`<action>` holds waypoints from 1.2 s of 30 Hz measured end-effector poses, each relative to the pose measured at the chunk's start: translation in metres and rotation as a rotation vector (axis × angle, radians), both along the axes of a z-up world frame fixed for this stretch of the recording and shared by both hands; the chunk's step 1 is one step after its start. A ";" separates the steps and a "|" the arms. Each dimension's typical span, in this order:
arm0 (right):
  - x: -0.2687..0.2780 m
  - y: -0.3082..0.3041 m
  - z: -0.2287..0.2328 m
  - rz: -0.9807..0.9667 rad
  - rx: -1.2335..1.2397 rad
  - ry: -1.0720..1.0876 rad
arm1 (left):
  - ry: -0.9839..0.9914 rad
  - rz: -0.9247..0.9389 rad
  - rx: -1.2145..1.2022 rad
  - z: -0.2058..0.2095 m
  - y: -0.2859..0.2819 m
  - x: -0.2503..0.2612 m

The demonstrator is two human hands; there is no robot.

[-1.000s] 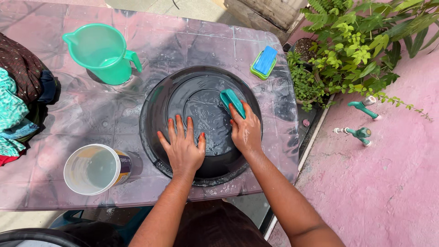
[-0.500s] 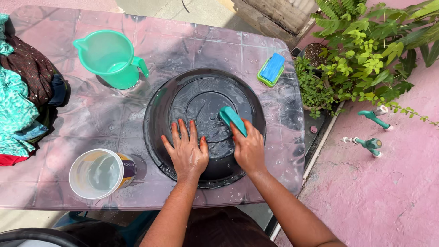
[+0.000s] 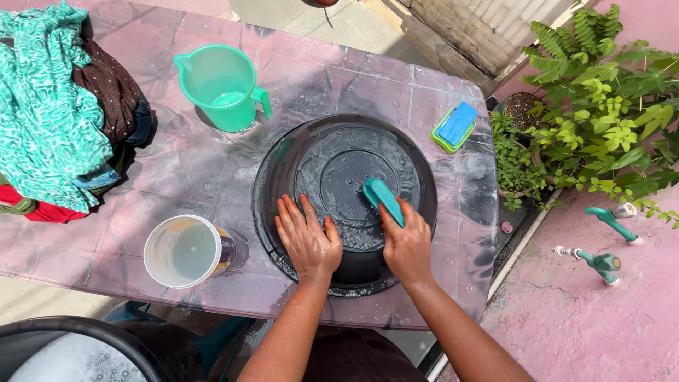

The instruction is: The person washes a piece of fabric by hand in a basin of soapy water, wrings it out, then uses a brush and soapy water from a container to scrub a black basin and a table surface.

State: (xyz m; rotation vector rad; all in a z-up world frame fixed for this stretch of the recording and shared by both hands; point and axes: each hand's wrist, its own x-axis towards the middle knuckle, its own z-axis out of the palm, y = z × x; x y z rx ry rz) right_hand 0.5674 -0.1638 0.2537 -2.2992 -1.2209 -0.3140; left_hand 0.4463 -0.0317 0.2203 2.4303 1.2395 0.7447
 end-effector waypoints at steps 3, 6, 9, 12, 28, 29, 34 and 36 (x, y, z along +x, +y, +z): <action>0.049 0.028 -0.001 -0.109 0.022 0.013 | 0.041 0.068 -0.010 0.003 0.000 -0.002; 0.067 0.093 -0.001 0.014 0.088 0.043 | 0.060 0.080 -0.025 0.005 -0.002 0.000; 0.037 0.127 -0.001 0.251 0.058 0.102 | 0.050 0.085 -0.072 0.001 -0.004 -0.001; -0.004 0.094 0.002 0.443 0.028 0.088 | -0.006 0.075 -0.076 -0.005 -0.001 -0.001; 0.031 0.129 0.002 0.399 0.028 0.037 | -0.035 0.065 -0.066 -0.013 -0.004 -0.003; 0.015 0.113 0.004 0.498 0.025 0.058 | -0.047 0.062 -0.054 -0.013 -0.003 -0.003; 0.003 0.032 0.009 0.378 -0.029 0.006 | -0.019 0.112 -0.086 -0.005 -0.007 -0.004; 0.030 0.029 0.006 0.193 0.001 -0.002 | 0.025 0.155 -0.082 -0.002 -0.006 -0.004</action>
